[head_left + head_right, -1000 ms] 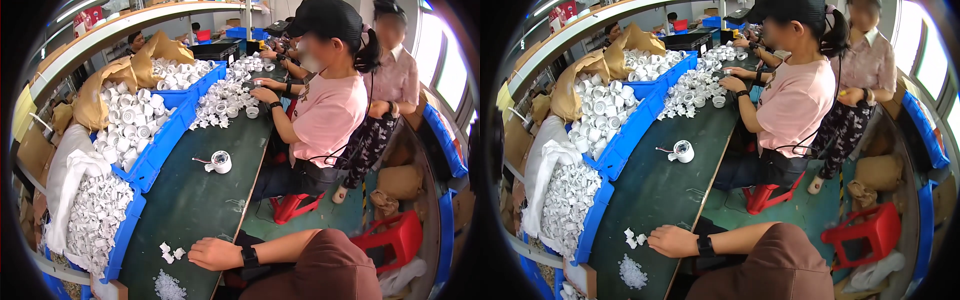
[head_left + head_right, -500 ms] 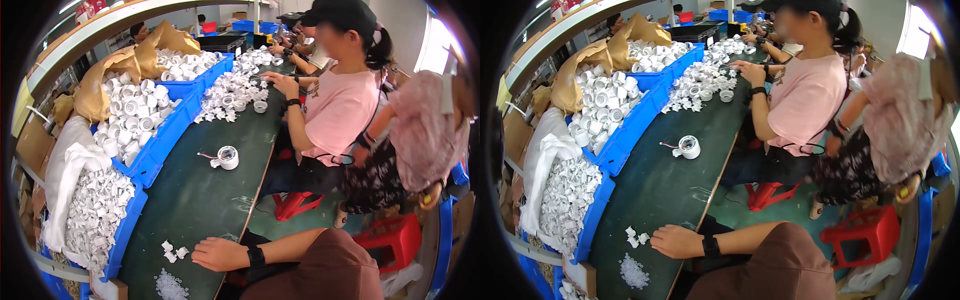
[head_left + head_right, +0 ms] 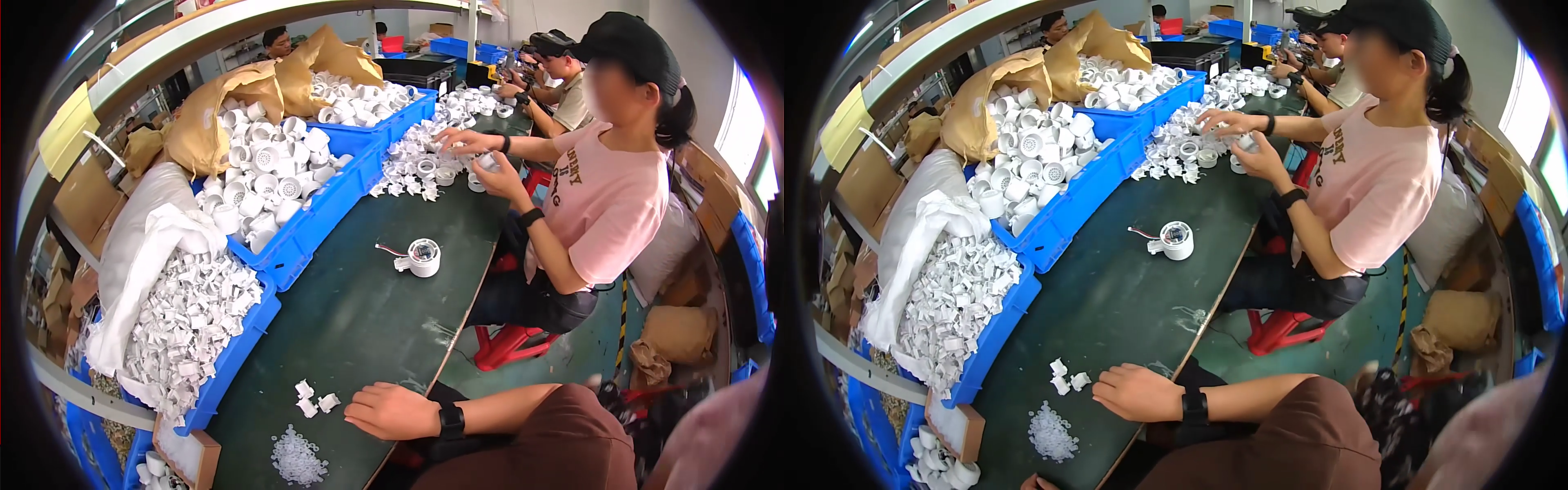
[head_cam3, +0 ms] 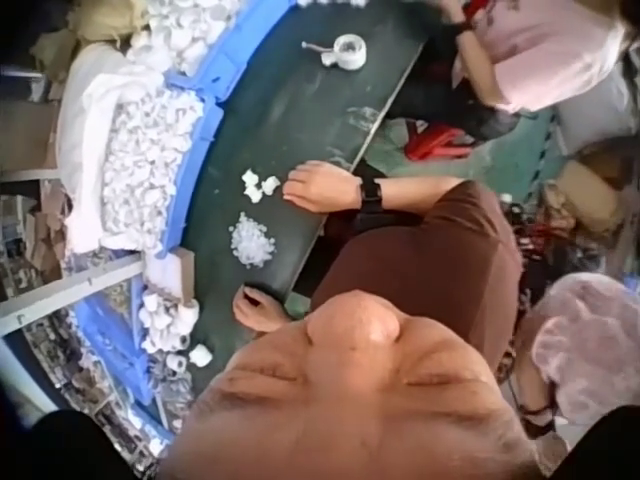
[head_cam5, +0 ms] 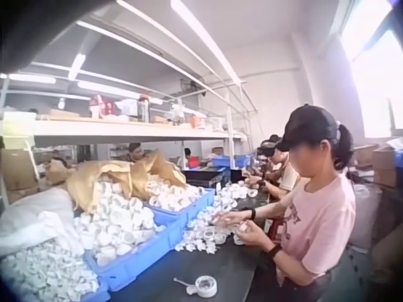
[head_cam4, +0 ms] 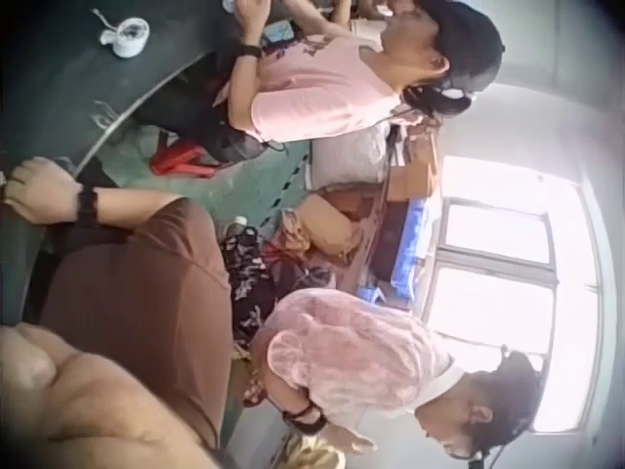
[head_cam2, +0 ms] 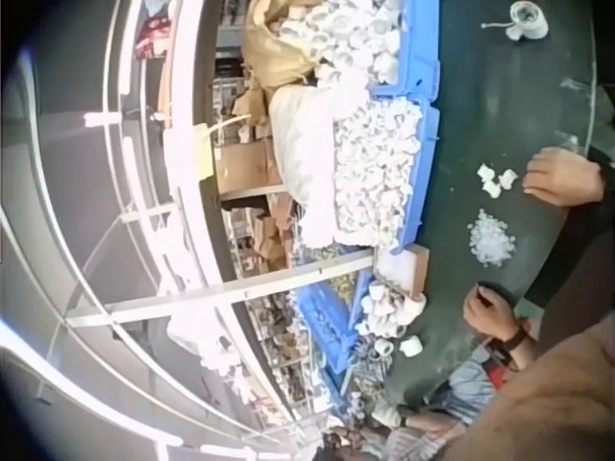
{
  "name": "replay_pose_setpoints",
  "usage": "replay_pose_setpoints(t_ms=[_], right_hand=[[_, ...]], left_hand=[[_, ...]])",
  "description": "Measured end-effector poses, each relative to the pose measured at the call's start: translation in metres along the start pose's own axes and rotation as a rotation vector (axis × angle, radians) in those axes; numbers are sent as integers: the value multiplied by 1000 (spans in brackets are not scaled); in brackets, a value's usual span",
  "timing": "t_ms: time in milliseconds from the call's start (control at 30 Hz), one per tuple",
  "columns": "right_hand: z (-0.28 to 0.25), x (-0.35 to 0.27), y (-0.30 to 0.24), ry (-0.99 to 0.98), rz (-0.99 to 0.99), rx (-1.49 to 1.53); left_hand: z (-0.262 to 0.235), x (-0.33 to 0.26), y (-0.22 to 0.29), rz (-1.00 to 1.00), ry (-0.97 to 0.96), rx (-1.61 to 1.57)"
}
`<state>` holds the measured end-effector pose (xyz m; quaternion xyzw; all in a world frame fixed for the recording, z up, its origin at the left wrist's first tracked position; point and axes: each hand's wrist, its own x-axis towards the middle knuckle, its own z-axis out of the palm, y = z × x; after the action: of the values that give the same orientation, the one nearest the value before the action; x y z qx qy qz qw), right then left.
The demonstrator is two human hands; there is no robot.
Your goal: The person assembles camera components by hand, picking up a white housing and a small plastic ring. They fit the ring onto the housing, insert a wire through the assembly, and then press a white cap onto the unit before setting it aside.
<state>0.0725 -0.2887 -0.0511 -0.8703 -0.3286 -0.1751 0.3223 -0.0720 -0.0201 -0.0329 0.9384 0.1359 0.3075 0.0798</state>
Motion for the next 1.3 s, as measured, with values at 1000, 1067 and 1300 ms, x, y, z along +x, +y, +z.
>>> replay_pose_setpoints(t_ms=[1000, 1067, 1300], right_hand=[[-9, 10, -8, -7, -9, -11], [-9, 12, -8, 2, -12, -13], [-8, 11, -7, -8, -2, -14]], left_hand=[[0, -8, -2, -218, -41, -114], [2, -8, -3, -189, 0, -104], [-1, -3, -1, -182, 5, -120]])
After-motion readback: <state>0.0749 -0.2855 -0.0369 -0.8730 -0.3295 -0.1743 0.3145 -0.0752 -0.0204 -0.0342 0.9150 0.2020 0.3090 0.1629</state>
